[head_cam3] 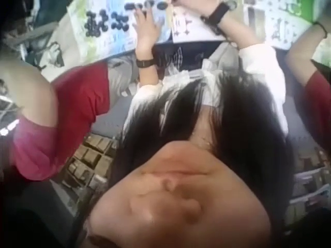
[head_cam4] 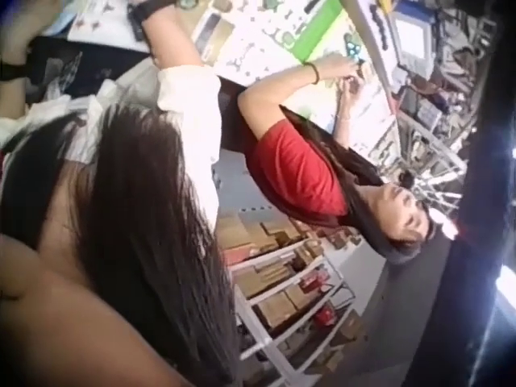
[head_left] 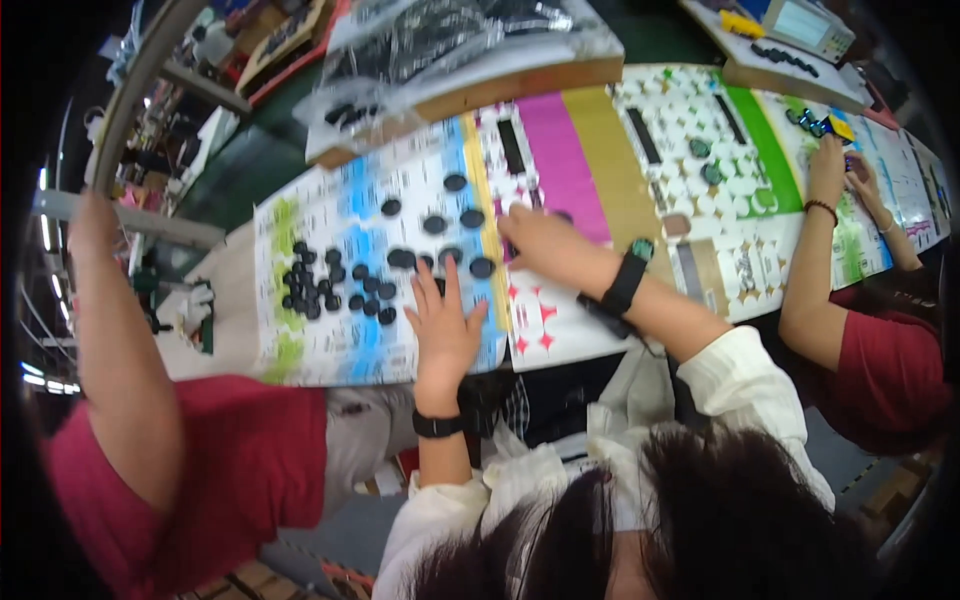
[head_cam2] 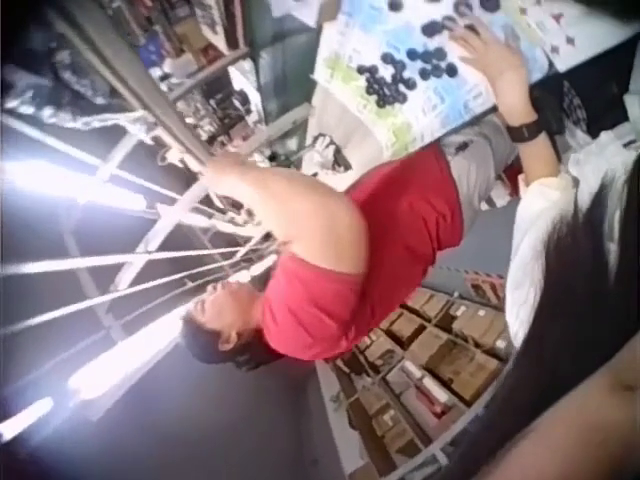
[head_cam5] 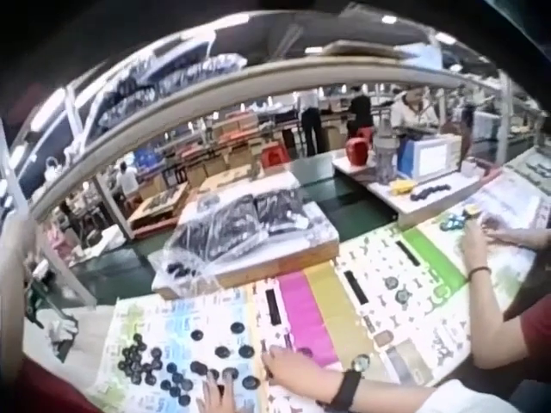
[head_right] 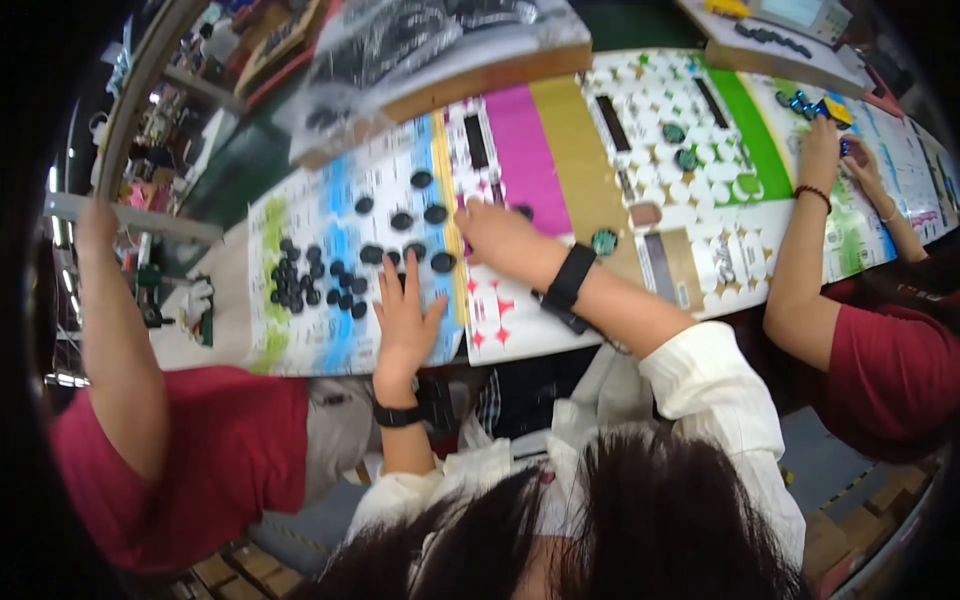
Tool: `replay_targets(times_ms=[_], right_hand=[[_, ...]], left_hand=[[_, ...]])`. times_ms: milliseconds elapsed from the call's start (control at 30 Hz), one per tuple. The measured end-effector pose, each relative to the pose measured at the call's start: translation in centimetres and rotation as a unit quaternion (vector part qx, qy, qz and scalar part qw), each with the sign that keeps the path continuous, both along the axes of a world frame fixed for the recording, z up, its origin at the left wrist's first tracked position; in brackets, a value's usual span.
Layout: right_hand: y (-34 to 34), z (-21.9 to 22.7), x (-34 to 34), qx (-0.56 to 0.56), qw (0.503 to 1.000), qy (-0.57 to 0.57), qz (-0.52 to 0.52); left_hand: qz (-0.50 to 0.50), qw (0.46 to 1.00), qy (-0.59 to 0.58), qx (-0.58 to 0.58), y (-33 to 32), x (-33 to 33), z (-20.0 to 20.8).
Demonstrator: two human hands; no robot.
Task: Assembling and inspecting small black electronic components at a workbench according to a layout guide.
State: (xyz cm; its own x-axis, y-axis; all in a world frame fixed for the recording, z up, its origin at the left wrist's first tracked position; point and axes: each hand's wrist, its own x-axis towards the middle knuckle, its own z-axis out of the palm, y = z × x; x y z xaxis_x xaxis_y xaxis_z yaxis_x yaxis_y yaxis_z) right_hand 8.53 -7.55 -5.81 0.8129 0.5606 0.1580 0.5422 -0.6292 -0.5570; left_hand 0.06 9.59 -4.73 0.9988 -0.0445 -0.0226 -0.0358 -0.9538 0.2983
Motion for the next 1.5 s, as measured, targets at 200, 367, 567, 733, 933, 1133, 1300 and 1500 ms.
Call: replay_targets(times_ms=[200,367,567,733,933,1133,1300,1500], right_hand=[[1.1,0.7,-0.6,-0.048,0.997,-0.050,-0.018],[-1.5,1.6,-1.3,0.036,0.996,-0.076,-0.041],[-11.6,8.1,-5.4,0.324,0.914,0.037,-0.243],[-19.4,7.3,-10.2,0.316,0.871,-0.037,-0.375],[-18.4,3.8,-12.6,0.393,0.807,0.042,-0.439],[-15.9,1.1,-11.4,0.436,0.804,0.137,-0.380],[-13.1,1.6,-8.8,0.472,0.822,0.170,-0.270],[-8.6,2.4,-6.7,0.443,0.852,0.213,-0.179]], left_hand=[[0.007,0.999,0.040,-0.009,0.0,-1.1,2.6],[-0.080,0.997,0.001,0.000,-0.6,-1.4,4.7],[-0.195,0.979,-0.046,-0.034,-5.2,1.7,8.0],[-0.321,0.936,-0.001,-0.142,-12.0,5.0,8.5],[-0.321,0.944,0.068,-0.041,-16.5,7.5,2.7],[-0.308,0.915,0.015,-0.260,-17.7,5.3,-0.3],[-0.232,0.927,-0.003,-0.296,-14.5,5.1,1.4],[-0.107,0.824,0.138,-0.539,-10.1,3.4,3.5]])
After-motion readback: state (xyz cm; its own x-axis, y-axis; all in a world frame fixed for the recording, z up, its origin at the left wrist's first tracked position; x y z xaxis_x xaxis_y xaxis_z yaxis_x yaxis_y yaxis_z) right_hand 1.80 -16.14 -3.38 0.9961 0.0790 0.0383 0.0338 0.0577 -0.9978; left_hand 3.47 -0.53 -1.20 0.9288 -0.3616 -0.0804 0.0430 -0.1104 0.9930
